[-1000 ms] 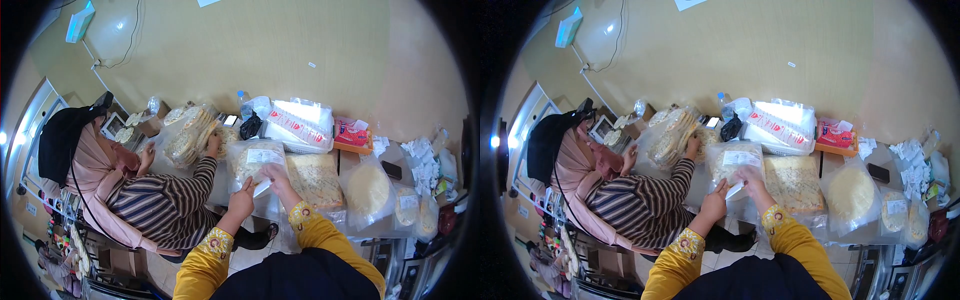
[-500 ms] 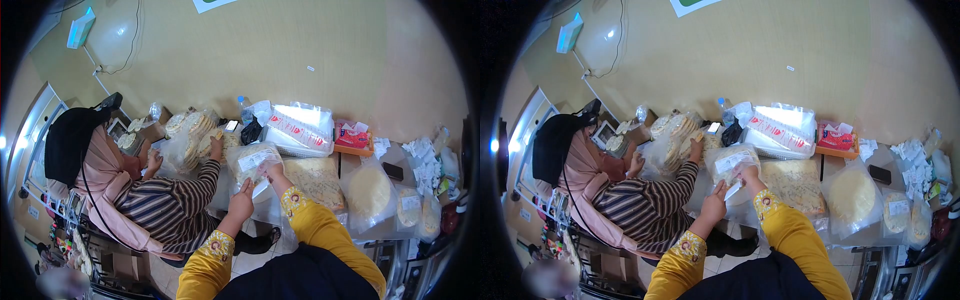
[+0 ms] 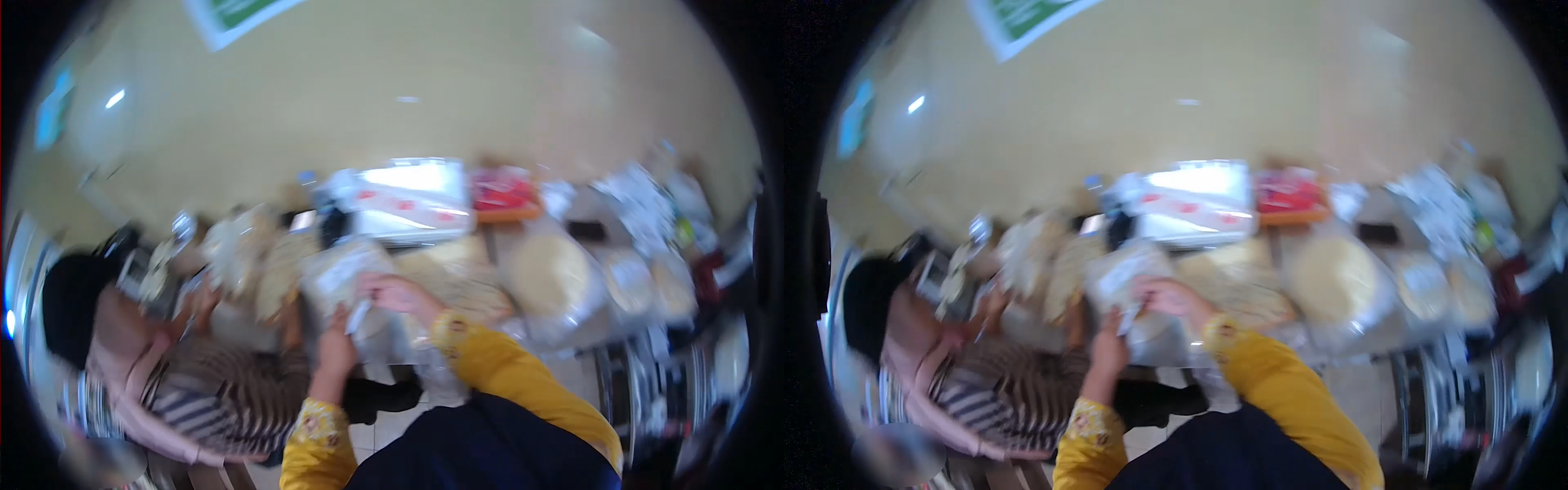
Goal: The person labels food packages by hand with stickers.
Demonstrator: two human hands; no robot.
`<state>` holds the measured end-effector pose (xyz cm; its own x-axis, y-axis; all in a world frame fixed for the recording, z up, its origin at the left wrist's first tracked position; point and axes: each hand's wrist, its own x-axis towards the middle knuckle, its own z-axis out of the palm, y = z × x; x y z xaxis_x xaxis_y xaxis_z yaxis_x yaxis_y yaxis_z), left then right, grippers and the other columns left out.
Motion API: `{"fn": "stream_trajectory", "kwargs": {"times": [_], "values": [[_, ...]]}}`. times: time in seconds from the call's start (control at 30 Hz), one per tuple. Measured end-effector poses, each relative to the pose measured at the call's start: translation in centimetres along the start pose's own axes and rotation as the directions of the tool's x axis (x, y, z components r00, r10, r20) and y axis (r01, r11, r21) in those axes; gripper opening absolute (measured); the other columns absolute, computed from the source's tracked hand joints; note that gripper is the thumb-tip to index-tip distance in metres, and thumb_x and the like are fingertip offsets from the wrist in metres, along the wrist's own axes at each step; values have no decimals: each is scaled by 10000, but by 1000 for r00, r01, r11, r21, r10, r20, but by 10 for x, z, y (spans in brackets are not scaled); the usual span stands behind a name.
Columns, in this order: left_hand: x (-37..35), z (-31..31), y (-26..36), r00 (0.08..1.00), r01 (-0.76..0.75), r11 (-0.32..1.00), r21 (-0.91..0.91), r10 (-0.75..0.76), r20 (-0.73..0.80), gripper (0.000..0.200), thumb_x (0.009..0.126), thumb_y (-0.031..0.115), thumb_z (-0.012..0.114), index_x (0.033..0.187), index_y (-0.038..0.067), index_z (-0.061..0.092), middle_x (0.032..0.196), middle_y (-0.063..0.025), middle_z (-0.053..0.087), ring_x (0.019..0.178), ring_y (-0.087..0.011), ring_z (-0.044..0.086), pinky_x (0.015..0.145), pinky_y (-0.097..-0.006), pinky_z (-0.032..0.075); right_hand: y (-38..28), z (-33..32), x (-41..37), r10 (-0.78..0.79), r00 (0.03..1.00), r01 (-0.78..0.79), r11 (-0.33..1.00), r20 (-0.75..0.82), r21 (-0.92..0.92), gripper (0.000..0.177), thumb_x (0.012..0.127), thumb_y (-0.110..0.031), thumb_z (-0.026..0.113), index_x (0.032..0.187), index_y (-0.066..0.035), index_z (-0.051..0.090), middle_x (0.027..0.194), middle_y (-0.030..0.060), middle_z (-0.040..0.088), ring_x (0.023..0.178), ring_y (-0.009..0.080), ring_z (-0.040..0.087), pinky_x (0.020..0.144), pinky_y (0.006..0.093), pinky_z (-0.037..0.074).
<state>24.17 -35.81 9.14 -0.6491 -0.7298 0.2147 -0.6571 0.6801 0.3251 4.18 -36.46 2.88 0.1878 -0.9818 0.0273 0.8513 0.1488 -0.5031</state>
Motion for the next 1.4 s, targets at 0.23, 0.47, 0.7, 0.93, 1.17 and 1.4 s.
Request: {"fn": "stream_trajectory", "kwargs": {"times": [0.23, 0.47, 0.7, 0.93, 1.17, 1.4], "values": [[7, -13, 37, 995, -95, 978, -184, 96, -2, 439, 755, -76, 478, 1192, -63, 437, 1225, -248, 452, 1134, -374, 447, 948, -371, 363, -25, 22, -2, -189, 973, 195, 980, -133, 35, 248, 887, -252, 483, 683, -115, 445, 604, -46, 385, 530, 71, 394, 460, 227, 319], [-5, -50, 163, 972, 55, 796, -602, 96, 216, 357, 847, 32, 483, 1194, -39, 444, 1198, -197, 491, 1046, -283, 529, 854, -332, 426, -104, 76, -139, -472, 776, 314, 865, -420, -392, 342, 854, -315, 540, 1020, -15, 552, 888, 62, 573, 765, 158, 568, 601, 277, 479], [1, -2, 273, 764, -296, 468, -833, 639, 88, 296, 885, 107, 465, 1167, 21, 492, 1202, -149, 501, 1131, -298, 466, 937, -347, 366, -206, 60, -364, -741, 576, 372, 613, -344, -697, 449, 880, -274, 454, 1255, -32, 408, 1268, 137, 447, 1119, 258, 488, 847, 375, 456], [-24, 72, 292, 806, 296, 250, -922, 453, 381, 289, 906, 157, 471, 1153, 10, 505, 1075, -61, 576, 930, -153, 544, 855, -297, 418, -305, 3, -515, -766, 380, 397, 642, -519, -656, 443, 924, -281, 348, 1283, -24, 383, 1311, 110, 413, 1200, 251, 394, 988, 367, 310], [-63, 86, 318, 860, 500, -46, -865, 141, 490, 251, 867, 64, 498, 1098, -32, 522, 995, -95, 596, 866, -171, 575, 834, -312, 431, -331, -156, -614, -794, 463, 589, 607, -393, -533, 342, 877, -231, 409, 1135, -16, 472, 1124, 130, 505, 1044, 266, 468, 930, 405, 349], [-83, 99, 322, 851, 516, -220, -828, 16, 525, 317, 844, 31, 498, 1150, -49, 480, 1062, -118, 593, 932, -200, 578, 874, -321, 423, -307, -276, -675, -740, 625, 688, 672, -247, -272, 300, 832, -228, 439, 1019, -15, 536, 998, 146, 561, 945, 287, 504, 901, 462, 356]]}}
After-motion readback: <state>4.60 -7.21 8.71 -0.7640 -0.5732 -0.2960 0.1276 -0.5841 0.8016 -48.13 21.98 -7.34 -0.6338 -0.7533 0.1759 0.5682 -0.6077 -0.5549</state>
